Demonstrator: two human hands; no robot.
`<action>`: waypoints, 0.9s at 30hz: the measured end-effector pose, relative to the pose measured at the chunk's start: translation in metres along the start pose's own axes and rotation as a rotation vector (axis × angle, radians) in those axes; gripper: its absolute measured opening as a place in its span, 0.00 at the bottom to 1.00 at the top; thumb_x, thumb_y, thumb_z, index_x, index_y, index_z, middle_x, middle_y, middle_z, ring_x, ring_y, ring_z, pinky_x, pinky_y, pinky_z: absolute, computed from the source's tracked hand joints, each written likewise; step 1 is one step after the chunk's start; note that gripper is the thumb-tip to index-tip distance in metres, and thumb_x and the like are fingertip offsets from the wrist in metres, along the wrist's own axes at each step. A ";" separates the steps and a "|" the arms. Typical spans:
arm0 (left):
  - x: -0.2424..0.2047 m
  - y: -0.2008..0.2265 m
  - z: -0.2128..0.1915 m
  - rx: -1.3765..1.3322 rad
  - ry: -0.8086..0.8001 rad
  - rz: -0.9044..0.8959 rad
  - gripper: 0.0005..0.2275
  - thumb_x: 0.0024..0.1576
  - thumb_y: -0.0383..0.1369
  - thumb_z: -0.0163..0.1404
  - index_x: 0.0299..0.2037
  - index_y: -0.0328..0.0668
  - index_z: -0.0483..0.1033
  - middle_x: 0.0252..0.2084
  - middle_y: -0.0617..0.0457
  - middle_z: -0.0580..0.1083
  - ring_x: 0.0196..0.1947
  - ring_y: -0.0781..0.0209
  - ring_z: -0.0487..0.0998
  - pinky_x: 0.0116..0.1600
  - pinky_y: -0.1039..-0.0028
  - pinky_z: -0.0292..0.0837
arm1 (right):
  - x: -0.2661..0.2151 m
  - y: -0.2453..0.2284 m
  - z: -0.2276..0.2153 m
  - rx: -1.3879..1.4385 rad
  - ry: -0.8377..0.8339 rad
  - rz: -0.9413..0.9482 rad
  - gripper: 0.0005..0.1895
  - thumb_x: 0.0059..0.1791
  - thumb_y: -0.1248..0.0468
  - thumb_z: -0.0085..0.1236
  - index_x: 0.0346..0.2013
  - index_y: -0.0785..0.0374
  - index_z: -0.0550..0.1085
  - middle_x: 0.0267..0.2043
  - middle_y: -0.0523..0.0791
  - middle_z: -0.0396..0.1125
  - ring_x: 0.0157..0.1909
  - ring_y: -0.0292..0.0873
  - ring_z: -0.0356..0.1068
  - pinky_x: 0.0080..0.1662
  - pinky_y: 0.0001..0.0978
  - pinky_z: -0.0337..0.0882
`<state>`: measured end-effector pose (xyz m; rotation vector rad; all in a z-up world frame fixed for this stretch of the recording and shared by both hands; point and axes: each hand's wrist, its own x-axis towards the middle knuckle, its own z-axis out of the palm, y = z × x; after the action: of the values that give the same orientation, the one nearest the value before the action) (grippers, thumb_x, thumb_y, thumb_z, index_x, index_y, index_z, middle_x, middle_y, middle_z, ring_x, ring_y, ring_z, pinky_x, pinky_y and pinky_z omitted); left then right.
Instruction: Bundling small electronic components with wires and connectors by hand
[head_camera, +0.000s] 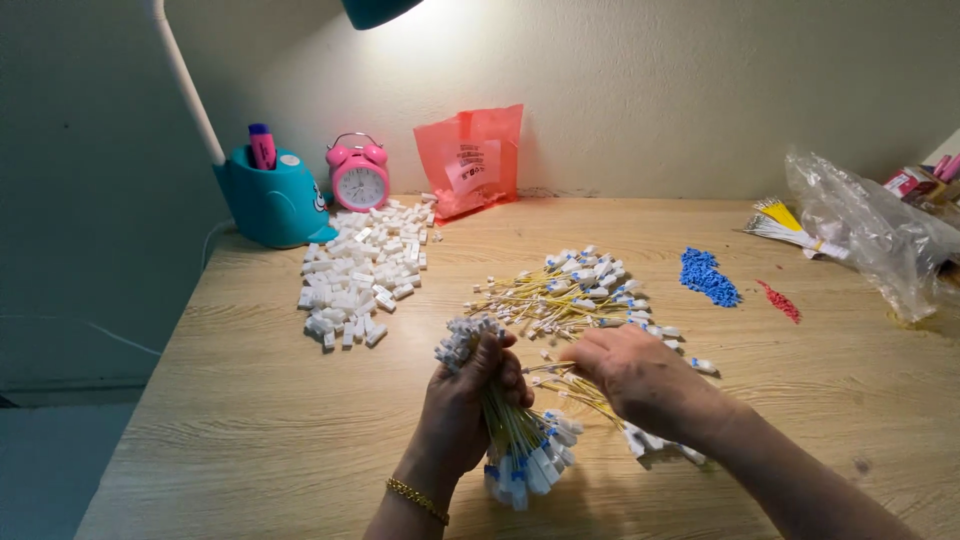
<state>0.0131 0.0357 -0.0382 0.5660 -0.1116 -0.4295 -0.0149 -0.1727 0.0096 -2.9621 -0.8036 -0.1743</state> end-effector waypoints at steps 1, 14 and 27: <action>-0.002 -0.002 0.000 -0.001 0.005 0.001 0.14 0.60 0.34 0.46 0.44 0.25 0.69 0.20 0.47 0.64 0.18 0.56 0.66 0.27 0.66 0.68 | 0.003 -0.002 0.004 0.003 -0.002 -0.003 0.09 0.52 0.62 0.43 0.44 0.51 0.71 0.27 0.42 0.66 0.27 0.46 0.64 0.35 0.41 0.62; 0.007 0.002 -0.017 -0.069 0.028 0.018 0.14 0.58 0.37 0.48 0.44 0.31 0.69 0.21 0.50 0.64 0.19 0.58 0.67 0.29 0.66 0.69 | 0.019 -0.017 0.004 0.519 0.078 0.181 0.08 0.52 0.61 0.44 0.36 0.55 0.72 0.33 0.41 0.68 0.33 0.39 0.66 0.38 0.31 0.67; 0.008 0.001 -0.017 -0.071 0.015 0.003 0.13 0.59 0.36 0.47 0.44 0.30 0.69 0.21 0.50 0.63 0.19 0.60 0.65 0.29 0.66 0.69 | 0.015 0.006 0.009 -0.009 0.100 0.031 0.14 0.45 0.67 0.47 0.43 0.51 0.73 0.30 0.44 0.68 0.30 0.52 0.67 0.32 0.47 0.64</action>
<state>0.0243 0.0416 -0.0521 0.4992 -0.0831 -0.4243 0.0019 -0.1691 0.0029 -2.9453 -0.7457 -0.3218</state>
